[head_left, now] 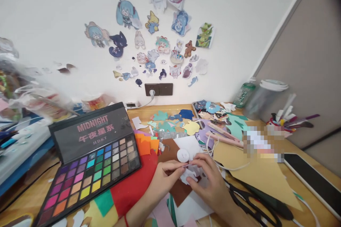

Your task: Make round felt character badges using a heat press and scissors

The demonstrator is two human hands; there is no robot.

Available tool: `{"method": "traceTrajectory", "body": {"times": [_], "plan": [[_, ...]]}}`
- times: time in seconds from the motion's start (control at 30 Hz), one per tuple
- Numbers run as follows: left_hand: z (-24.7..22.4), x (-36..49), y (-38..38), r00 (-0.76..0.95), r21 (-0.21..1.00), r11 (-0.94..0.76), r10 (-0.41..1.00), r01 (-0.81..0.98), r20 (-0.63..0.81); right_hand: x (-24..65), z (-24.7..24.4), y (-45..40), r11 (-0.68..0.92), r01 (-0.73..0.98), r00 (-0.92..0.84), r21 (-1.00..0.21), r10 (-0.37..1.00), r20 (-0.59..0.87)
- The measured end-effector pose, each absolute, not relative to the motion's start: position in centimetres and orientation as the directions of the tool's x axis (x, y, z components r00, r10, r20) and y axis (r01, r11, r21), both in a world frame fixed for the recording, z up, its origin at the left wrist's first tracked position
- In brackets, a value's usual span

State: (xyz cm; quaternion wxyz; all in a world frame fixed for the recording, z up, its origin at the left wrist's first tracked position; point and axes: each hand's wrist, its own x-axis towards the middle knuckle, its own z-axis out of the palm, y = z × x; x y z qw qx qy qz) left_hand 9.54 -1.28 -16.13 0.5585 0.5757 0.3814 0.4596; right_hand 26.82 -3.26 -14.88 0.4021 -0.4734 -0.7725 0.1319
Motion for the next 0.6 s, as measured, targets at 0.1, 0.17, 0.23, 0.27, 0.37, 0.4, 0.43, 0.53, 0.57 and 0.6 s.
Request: {"method": "traceTrajectory", "body": {"times": [0.1,0.17,0.23,0.27,0.37,0.4,0.43,0.53,0.57,0.6], "plan": [[-16.2,9.6,-1.3,0.302,0.996,-0.071,0.949,-0.057,0.085,26.9,-15.0,-3.0,0.485,0.586,-0.2,-0.649,0.863,0.464],[-16.2,9.6,-1.3,0.313,0.998,-0.043,0.948,-0.044,0.055,26.8,-15.2,-2.7,0.474,0.554,-0.191,-0.685,0.873,0.449],[-16.2,9.6,-1.3,0.315,0.999,-0.01,0.949,-0.047,0.024,26.7,-15.2,-2.5,0.476,0.532,-0.186,-0.7,0.872,0.452],[-16.2,9.7,-1.3,0.315,0.999,0.01,0.949,-0.05,0.006,26.6,-15.2,-2.4,0.476,0.527,-0.182,-0.704,0.872,0.454],[-16.1,9.7,-1.1,0.316,0.997,0.074,0.947,-0.035,-0.059,26.4,-15.1,-2.3,0.454,0.514,-0.172,-0.728,0.886,0.431],[-16.1,9.7,-1.1,0.317,0.996,0.091,0.945,-0.025,-0.078,26.4,-15.0,-2.2,0.441,0.507,-0.169,-0.741,0.893,0.416],[-16.2,9.7,-1.0,0.317,0.995,0.102,0.944,-0.017,-0.092,26.4,-14.9,-2.2,0.43,0.496,-0.17,-0.754,0.9,0.402],[-16.3,9.7,-1.0,0.318,0.991,0.129,0.941,-0.022,-0.115,26.5,-14.9,-2.2,0.394,0.468,-0.181,-0.791,0.919,0.351],[-16.3,9.7,-1.0,0.321,0.99,0.137,0.939,-0.031,-0.12,26.5,-14.9,-2.1,0.38,0.464,-0.184,-0.8,0.925,0.333],[-16.4,9.7,-1.0,0.324,0.989,0.145,0.938,-0.039,-0.124,26.6,-14.9,-2.1,0.366,0.463,-0.185,-0.807,0.931,0.316]]}}
